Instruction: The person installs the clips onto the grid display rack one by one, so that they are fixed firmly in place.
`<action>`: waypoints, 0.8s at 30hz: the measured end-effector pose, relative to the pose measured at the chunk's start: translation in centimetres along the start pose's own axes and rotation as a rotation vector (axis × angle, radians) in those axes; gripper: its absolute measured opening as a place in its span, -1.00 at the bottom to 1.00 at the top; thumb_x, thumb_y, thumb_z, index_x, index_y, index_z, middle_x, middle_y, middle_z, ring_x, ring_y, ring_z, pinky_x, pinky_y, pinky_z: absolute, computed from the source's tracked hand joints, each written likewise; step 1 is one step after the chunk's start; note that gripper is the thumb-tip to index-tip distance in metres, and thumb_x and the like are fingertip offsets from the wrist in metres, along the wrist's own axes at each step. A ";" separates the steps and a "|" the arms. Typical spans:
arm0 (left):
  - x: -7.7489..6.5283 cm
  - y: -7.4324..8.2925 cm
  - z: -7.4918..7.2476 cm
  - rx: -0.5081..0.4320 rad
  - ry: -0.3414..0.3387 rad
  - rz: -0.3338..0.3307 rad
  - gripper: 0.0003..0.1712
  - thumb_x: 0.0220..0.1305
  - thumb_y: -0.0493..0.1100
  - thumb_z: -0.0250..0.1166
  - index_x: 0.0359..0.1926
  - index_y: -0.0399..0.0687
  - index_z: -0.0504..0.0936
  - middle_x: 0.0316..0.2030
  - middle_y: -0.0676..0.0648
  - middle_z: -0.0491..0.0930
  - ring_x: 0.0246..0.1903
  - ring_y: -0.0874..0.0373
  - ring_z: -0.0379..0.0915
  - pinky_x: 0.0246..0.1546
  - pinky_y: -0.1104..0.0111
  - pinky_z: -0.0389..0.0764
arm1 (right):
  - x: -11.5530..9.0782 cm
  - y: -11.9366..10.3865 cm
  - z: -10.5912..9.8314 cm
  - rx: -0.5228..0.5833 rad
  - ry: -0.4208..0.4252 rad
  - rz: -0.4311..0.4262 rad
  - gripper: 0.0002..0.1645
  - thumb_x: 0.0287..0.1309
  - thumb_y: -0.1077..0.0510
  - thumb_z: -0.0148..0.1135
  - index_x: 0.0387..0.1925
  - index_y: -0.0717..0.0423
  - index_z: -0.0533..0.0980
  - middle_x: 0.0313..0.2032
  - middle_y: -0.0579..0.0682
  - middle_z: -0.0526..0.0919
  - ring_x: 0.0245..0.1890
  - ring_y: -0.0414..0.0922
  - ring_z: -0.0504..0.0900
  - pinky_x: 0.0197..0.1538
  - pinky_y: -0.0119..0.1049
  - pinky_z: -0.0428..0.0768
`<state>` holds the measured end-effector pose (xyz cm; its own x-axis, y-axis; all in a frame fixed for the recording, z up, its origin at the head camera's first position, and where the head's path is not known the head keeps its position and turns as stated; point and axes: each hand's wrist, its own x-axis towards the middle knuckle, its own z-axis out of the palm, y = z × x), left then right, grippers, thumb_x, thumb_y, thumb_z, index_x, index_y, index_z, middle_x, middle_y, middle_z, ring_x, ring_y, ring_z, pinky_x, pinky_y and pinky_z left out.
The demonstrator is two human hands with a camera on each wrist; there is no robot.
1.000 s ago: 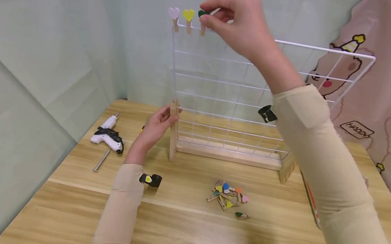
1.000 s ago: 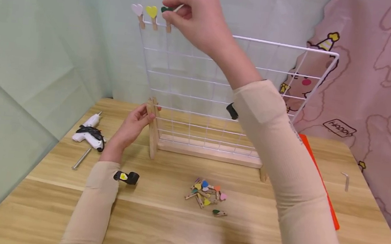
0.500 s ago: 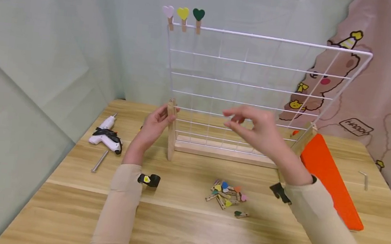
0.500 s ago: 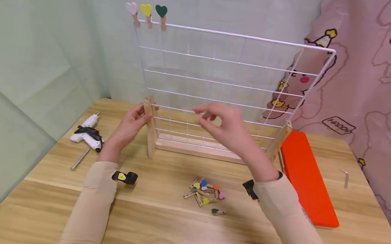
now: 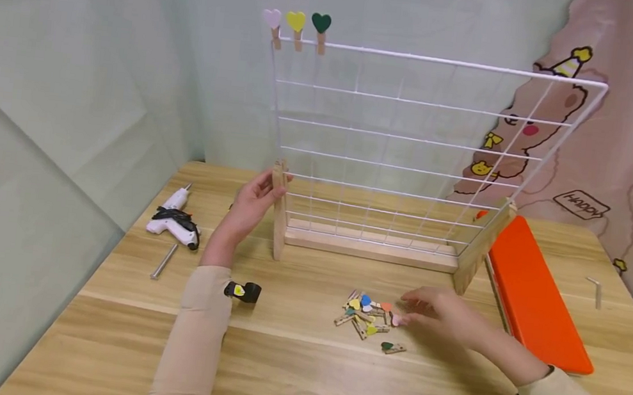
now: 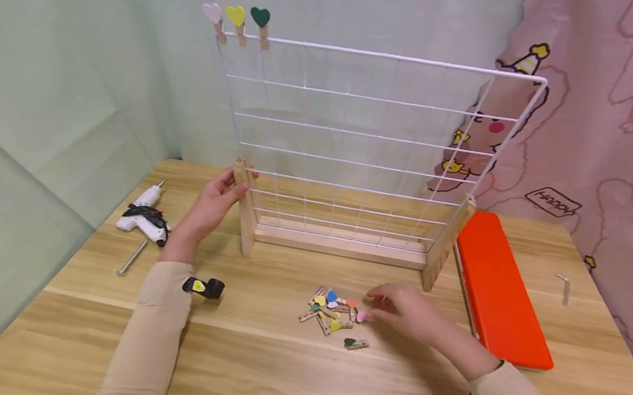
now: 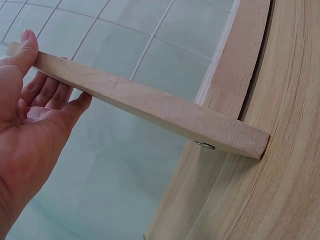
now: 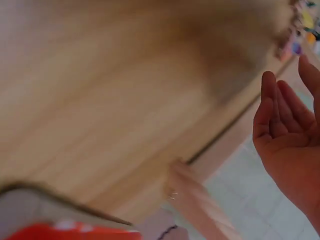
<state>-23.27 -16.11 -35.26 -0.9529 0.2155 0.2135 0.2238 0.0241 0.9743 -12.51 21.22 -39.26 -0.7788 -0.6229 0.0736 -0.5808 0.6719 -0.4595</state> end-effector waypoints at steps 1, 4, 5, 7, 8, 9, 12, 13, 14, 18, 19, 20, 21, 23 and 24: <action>0.1 -0.2 -0.1 -0.001 0.002 -0.005 -0.44 0.17 -0.05 0.08 0.20 0.02 0.24 0.17 -0.05 0.28 0.21 0.20 0.08 0.17 0.30 0.18 | -0.4 0.2 0.1 -0.022 -0.009 0.016 -0.62 -0.05 -0.02 0.23 -0.18 0.07 0.53 -0.29 -0.16 0.60 -0.29 -0.29 0.52 -0.24 -0.36 0.54; 0.3 -0.6 -0.2 0.001 0.009 -0.008 -0.41 0.15 -0.03 0.10 0.22 0.02 0.21 0.16 -0.03 0.29 0.20 0.22 0.09 0.17 0.31 0.19 | -1.2 0.3 0.5 -0.059 -0.021 0.051 -0.58 -0.06 -0.11 0.21 -0.18 0.01 0.52 -0.26 -0.20 0.57 -0.27 -0.31 0.50 -0.20 -0.36 0.52; 0.4 -0.7 -0.2 0.000 0.008 -0.002 -0.40 0.15 -0.03 0.10 0.22 -0.01 0.21 0.16 -0.03 0.30 0.20 0.21 0.10 0.16 0.31 0.20 | -1.2 0.2 0.6 -0.063 -0.011 0.054 -0.57 -0.07 -0.13 0.21 -0.17 0.01 0.52 -0.27 -0.21 0.57 -0.27 -0.31 0.49 -0.20 -0.36 0.52; 0.5 -0.8 -0.2 0.002 0.006 0.010 -0.39 0.16 -0.03 0.10 0.22 -0.04 0.20 0.16 -0.04 0.30 0.20 0.21 0.10 0.16 0.31 0.20 | -1.1 0.0 0.8 -0.038 0.005 0.067 -0.56 -0.05 -0.13 0.20 -0.17 0.03 0.52 -0.30 -0.21 0.56 -0.31 -0.31 0.49 -0.24 -0.37 0.52; 0.5 -0.8 -0.2 0.002 0.005 0.016 -0.39 0.16 -0.03 0.10 0.22 -0.05 0.21 0.15 -0.04 0.30 0.19 0.21 0.11 0.16 0.31 0.21 | -1.0 -0.2 0.9 -0.024 0.013 0.078 -0.57 -0.04 -0.13 0.19 -0.18 0.04 0.52 -0.32 -0.21 0.56 -0.33 -0.32 0.48 -0.26 -0.38 0.51; 0.6 -0.8 -0.1 0.002 0.005 0.019 -0.40 0.16 -0.03 0.09 0.22 -0.05 0.21 0.15 -0.04 0.31 0.19 0.21 0.11 0.15 0.30 0.21 | -0.8 -0.3 1.1 -0.018 0.023 0.086 -0.58 -0.03 -0.12 0.18 -0.18 0.05 0.52 -0.34 -0.22 0.56 -0.35 -0.33 0.48 -0.27 -0.40 0.51; 0.6 -0.5 0.1 -0.007 -0.002 0.025 -0.42 0.17 -0.04 0.09 0.20 -0.06 0.23 0.15 -0.05 0.31 0.19 0.22 0.12 0.16 0.30 0.21 | -0.3 -0.6 1.6 -0.008 0.045 0.107 -0.63 0.00 -0.07 0.18 -0.22 0.07 0.54 -0.42 -0.24 0.53 -0.43 -0.36 0.45 -0.35 -0.45 0.49; 0.6 -0.4 0.2 -0.010 -0.005 0.023 -0.43 0.17 -0.05 0.09 0.20 -0.06 0.24 0.15 -0.05 0.31 0.19 0.22 0.12 0.16 0.30 0.21 | -0.2 -0.7 1.8 -0.009 0.050 0.111 -0.65 -0.01 -0.05 0.19 -0.23 0.08 0.55 -0.44 -0.25 0.53 -0.45 -0.37 0.44 -0.37 -0.48 0.48; 0.5 -0.2 0.3 -0.011 -0.009 0.022 -0.43 0.17 -0.06 0.09 0.20 -0.06 0.23 0.15 -0.06 0.31 0.19 0.21 0.12 0.16 0.29 0.21 | -0.1 -0.8 2.0 -0.005 0.054 0.116 -0.66 -0.01 -0.03 0.19 -0.24 0.09 0.56 -0.46 -0.25 0.52 -0.46 -0.38 0.43 -0.38 -0.49 0.48; 0.1 0.5 0.6 0.002 -0.016 0.009 -0.44 0.18 -0.06 0.08 0.21 -0.05 0.22 0.17 -0.08 0.28 0.20 0.20 0.10 0.16 0.30 0.20 | 0.0 -1.0 2.5 -0.006 0.066 0.112 -0.69 -0.02 0.03 0.22 -0.26 0.13 0.58 -0.47 -0.24 0.52 -0.51 -0.39 0.40 -0.46 -0.52 0.44; 0.0 0.7 0.7 0.007 -0.016 0.008 -0.44 0.19 -0.06 0.07 0.21 -0.06 0.22 0.17 -0.10 0.27 0.21 0.19 0.09 0.17 0.30 0.19 | 0.0 -1.1 2.5 -0.005 0.067 0.113 -0.69 -0.02 0.03 0.22 -0.25 0.14 0.58 -0.47 -0.23 0.52 -0.52 -0.39 0.38 -0.47 -0.53 0.43; -0.1 0.8 0.7 0.013 -0.016 0.008 -0.43 0.20 -0.06 0.06 0.22 -0.07 0.20 0.18 -0.11 0.25 0.21 0.18 0.08 0.17 0.30 0.18 | 0.0 -1.1 2.6 -0.006 0.068 0.112 -0.69 -0.02 0.04 0.22 -0.25 0.14 0.58 -0.47 -0.22 0.52 -0.52 -0.39 0.38 -0.48 -0.53 0.42; -0.2 0.9 0.7 0.016 -0.014 0.004 -0.43 0.20 -0.06 0.06 0.22 -0.06 0.20 0.19 -0.11 0.25 0.21 0.18 0.07 0.17 0.30 0.18 | -0.1 -1.1 2.6 -0.008 0.067 0.107 -0.69 -0.02 0.06 0.23 -0.24 0.14 0.59 -0.47 -0.22 0.53 -0.54 -0.39 0.37 -0.50 -0.54 0.41; -0.4 0.9 0.5 0.025 -0.007 0.000 -0.43 0.20 -0.05 0.05 0.22 -0.06 0.19 0.19 -0.10 0.25 0.21 0.18 0.07 0.18 0.30 0.17 | -0.1 -1.2 2.5 -0.010 0.058 0.094 -0.71 -0.02 0.09 0.22 -0.24 0.15 0.59 -0.48 -0.21 0.54 -0.56 -0.39 0.35 -0.53 -0.55 0.40; -0.3 0.6 0.3 0.028 -0.004 0.001 -0.42 0.20 -0.04 0.05 0.23 -0.04 0.19 0.18 -0.09 0.25 0.21 0.18 0.07 0.18 0.30 0.17 | 0.0 -1.2 2.5 -0.011 0.057 0.088 -0.73 -0.02 0.10 0.22 -0.25 0.14 0.59 -0.49 -0.21 0.54 -0.56 -0.40 0.35 -0.54 -0.55 0.40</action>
<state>-22.74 -15.86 -34.74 -0.9520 0.2190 0.2139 0.2302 0.0512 0.9718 -11.17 19.43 -40.92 -0.8389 -0.5378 0.0838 -0.5120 0.7275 -0.4567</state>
